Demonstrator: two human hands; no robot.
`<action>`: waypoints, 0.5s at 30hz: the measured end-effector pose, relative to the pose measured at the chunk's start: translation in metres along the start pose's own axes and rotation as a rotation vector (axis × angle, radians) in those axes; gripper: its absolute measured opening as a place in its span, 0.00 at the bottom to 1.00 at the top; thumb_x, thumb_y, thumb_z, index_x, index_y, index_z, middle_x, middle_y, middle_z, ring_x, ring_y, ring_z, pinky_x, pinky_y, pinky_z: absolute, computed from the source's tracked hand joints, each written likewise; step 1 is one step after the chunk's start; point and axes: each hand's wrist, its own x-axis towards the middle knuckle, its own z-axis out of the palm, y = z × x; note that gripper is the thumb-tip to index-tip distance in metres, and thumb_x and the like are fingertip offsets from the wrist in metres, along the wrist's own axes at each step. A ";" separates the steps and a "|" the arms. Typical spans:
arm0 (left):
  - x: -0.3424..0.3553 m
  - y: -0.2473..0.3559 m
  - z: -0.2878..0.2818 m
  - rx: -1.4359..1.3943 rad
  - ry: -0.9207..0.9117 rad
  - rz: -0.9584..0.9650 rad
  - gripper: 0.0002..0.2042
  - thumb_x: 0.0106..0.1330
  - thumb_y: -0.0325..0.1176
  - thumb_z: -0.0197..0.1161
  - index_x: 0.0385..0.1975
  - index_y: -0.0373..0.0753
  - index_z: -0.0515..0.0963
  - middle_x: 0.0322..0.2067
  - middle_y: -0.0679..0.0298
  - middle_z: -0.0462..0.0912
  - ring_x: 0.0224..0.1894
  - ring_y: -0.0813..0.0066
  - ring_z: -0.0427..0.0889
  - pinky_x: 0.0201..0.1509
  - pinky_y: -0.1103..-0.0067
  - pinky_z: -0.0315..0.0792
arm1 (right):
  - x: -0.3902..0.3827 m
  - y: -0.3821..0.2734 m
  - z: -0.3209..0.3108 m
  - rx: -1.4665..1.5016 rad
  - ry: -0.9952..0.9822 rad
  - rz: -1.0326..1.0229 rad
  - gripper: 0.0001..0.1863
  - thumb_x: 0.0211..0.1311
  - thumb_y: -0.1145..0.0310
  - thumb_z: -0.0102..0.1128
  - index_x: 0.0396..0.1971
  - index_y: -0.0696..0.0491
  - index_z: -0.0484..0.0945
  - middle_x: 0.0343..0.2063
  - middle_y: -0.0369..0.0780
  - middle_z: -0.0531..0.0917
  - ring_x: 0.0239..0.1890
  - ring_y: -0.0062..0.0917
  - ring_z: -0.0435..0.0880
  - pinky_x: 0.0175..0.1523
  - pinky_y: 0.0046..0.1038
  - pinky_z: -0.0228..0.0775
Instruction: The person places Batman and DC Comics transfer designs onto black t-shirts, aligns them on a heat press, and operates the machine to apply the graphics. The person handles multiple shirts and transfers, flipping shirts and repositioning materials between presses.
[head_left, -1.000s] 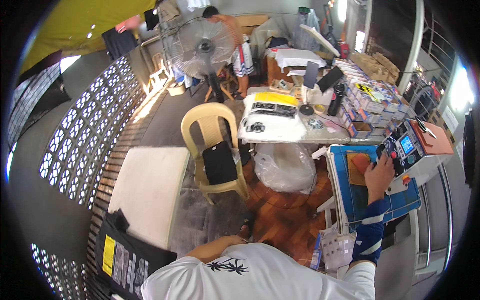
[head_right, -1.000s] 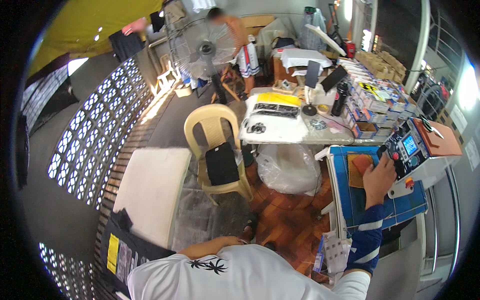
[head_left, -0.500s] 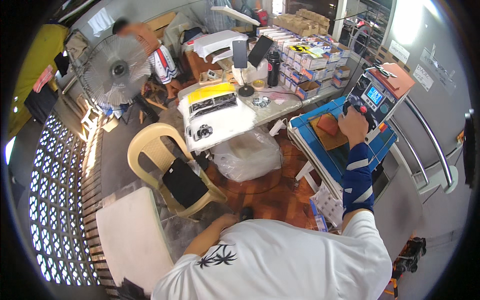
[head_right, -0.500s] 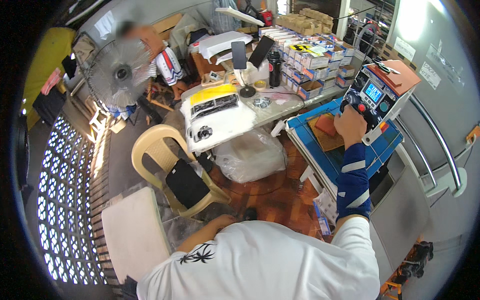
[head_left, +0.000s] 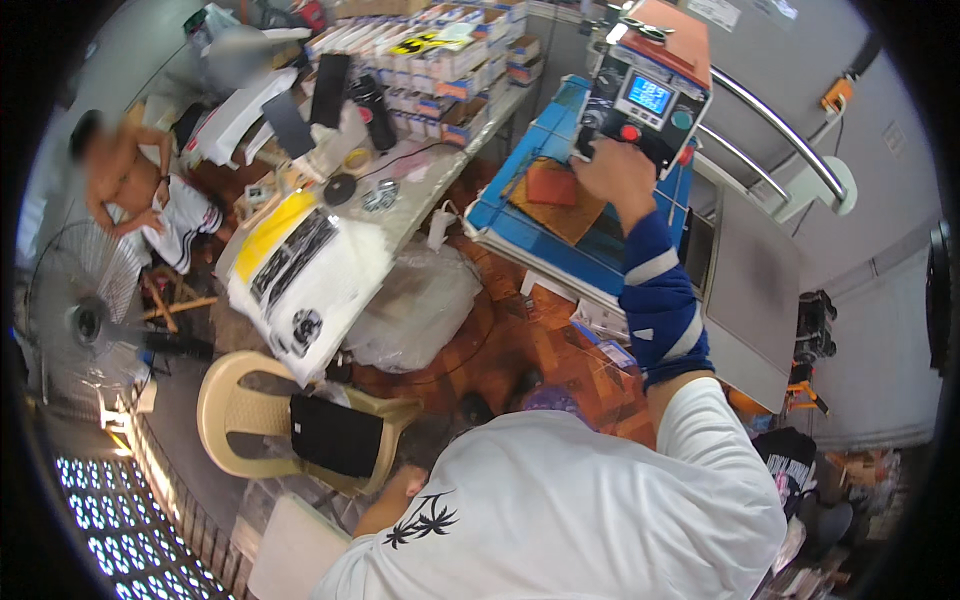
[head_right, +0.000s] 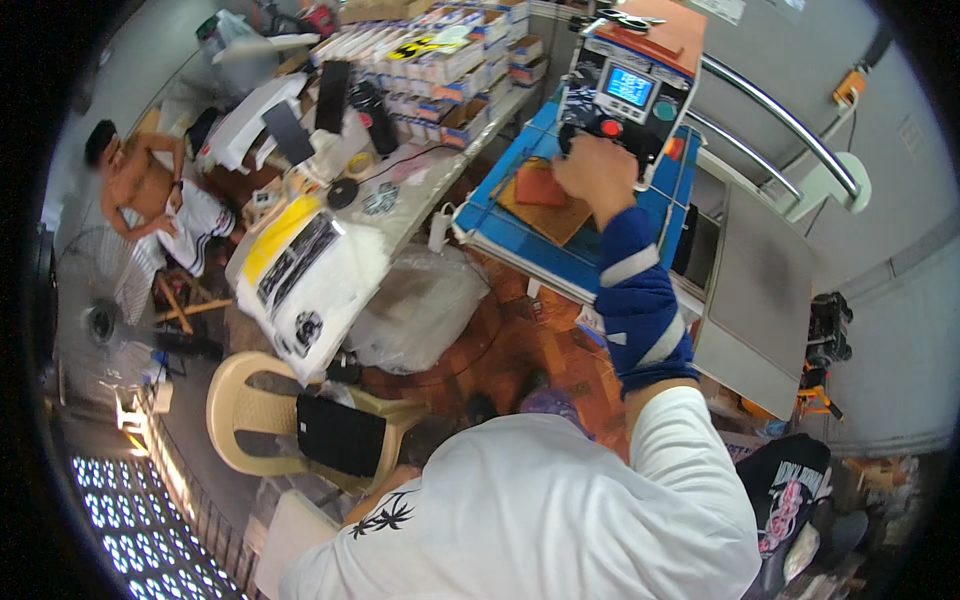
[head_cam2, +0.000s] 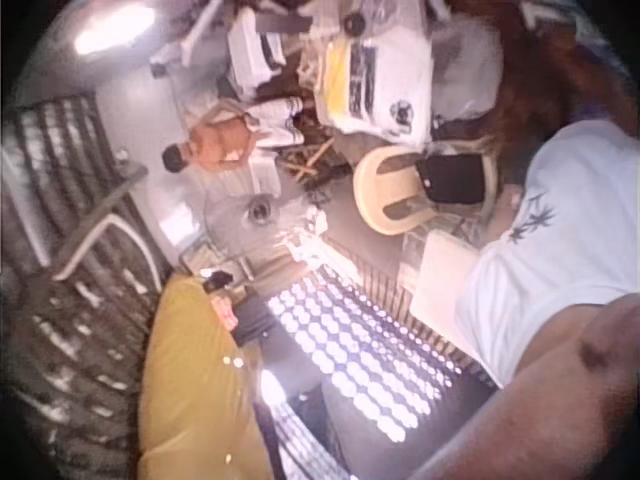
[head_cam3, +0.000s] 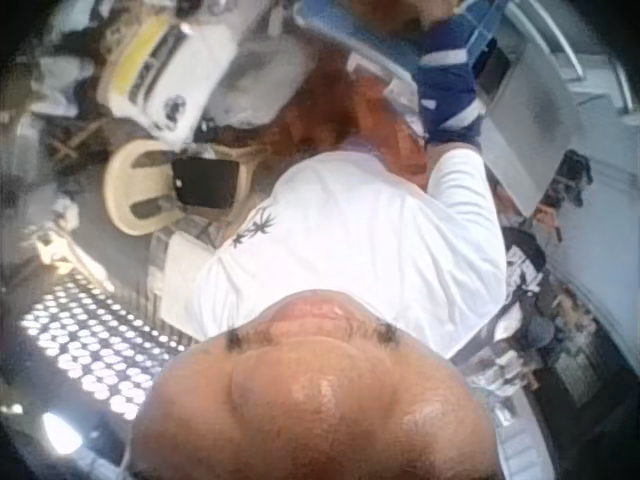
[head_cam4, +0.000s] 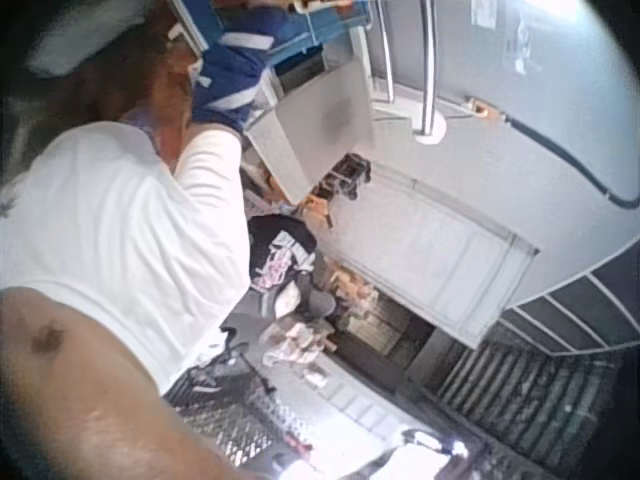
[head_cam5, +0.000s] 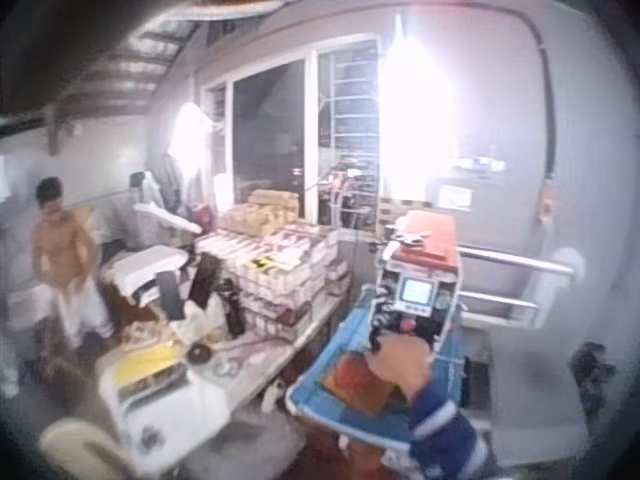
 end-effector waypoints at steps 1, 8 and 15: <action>0.018 0.036 -0.007 0.010 -0.036 0.029 0.06 0.67 0.32 0.55 0.29 0.42 0.79 0.21 0.64 0.78 0.21 0.66 0.78 0.19 0.69 0.71 | 0.005 0.010 -0.001 0.001 -0.061 0.081 0.24 0.59 0.47 0.62 0.41 0.52 0.88 0.44 0.50 0.88 0.49 0.46 0.88 0.54 0.44 0.79; 0.121 0.249 0.014 1.717 0.329 0.763 0.15 0.68 0.39 0.56 0.32 0.37 0.87 0.36 0.45 0.88 0.35 0.57 0.89 0.36 0.62 0.80 | 0.000 0.009 -0.002 0.136 -0.040 -0.098 0.22 0.56 0.52 0.63 0.39 0.56 0.88 0.42 0.51 0.89 0.47 0.46 0.88 0.53 0.44 0.80; 0.142 0.372 0.153 0.504 0.159 0.607 0.13 0.71 0.34 0.58 0.47 0.35 0.84 0.36 0.55 0.88 0.36 0.64 0.86 0.44 0.69 0.79 | -0.007 0.017 0.017 0.154 0.124 -0.226 0.19 0.60 0.56 0.62 0.41 0.56 0.82 0.35 0.49 0.88 0.41 0.42 0.90 0.45 0.43 0.81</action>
